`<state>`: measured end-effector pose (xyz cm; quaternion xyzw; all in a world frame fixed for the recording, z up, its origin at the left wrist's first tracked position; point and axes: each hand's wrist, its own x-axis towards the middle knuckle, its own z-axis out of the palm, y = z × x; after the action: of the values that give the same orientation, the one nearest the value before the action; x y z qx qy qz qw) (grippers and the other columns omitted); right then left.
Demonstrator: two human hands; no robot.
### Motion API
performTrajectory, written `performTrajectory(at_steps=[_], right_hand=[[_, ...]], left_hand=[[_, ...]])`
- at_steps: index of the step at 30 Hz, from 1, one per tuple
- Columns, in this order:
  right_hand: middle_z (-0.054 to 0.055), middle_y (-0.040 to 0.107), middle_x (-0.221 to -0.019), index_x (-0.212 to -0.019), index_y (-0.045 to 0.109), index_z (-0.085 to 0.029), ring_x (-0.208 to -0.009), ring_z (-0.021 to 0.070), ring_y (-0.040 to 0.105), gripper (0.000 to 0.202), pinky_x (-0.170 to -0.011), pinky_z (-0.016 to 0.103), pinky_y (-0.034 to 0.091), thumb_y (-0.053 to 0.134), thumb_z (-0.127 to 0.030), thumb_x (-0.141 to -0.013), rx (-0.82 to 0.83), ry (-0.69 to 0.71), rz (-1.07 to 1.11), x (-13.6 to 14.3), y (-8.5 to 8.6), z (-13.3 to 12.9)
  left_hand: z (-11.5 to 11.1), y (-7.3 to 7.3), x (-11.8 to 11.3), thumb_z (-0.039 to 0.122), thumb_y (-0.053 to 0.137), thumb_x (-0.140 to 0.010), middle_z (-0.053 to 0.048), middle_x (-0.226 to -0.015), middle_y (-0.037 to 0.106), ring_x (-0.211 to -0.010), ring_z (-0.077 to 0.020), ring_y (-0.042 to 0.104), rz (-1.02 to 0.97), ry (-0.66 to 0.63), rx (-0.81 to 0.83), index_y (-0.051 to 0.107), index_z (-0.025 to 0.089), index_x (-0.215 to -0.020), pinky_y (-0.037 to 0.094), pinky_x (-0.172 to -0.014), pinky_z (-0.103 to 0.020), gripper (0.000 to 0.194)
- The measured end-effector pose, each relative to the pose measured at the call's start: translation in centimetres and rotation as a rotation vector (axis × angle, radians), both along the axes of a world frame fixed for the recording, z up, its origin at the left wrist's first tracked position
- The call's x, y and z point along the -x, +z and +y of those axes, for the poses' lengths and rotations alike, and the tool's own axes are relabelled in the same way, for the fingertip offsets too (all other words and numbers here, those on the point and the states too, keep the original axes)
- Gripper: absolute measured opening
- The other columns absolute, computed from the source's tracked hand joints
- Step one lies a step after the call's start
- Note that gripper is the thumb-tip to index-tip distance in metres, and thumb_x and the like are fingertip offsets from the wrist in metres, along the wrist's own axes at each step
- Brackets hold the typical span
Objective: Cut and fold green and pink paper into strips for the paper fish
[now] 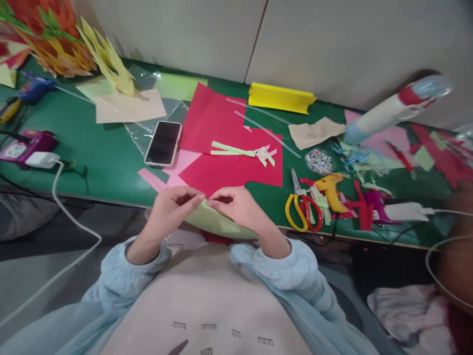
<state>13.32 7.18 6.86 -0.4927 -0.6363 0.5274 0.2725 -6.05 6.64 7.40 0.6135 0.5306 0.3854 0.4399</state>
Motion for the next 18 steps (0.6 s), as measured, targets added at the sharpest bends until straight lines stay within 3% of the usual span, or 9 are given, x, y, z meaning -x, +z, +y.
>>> performTrajectory(at_steps=[18], right_hand=[[0.003, 0.075, -0.082, -0.085, 0.074, -0.015, -0.076, 0.0124, 0.066, 0.017, -0.071, 0.023, 0.047, 0.064, -0.029, -0.085, -0.007, -0.004, -0.021, -0.06, 0.48, 0.05]], left_hand=[[0.39, -0.05, -0.05, 0.046, 0.075, -0.075, -0.005, -0.071, 0.073, -0.061, -0.0147, 0.062, -0.031, -0.022, 0.060, 0.076, 0.015, -0.081, 0.049, -0.056, -0.023, 0.031]])
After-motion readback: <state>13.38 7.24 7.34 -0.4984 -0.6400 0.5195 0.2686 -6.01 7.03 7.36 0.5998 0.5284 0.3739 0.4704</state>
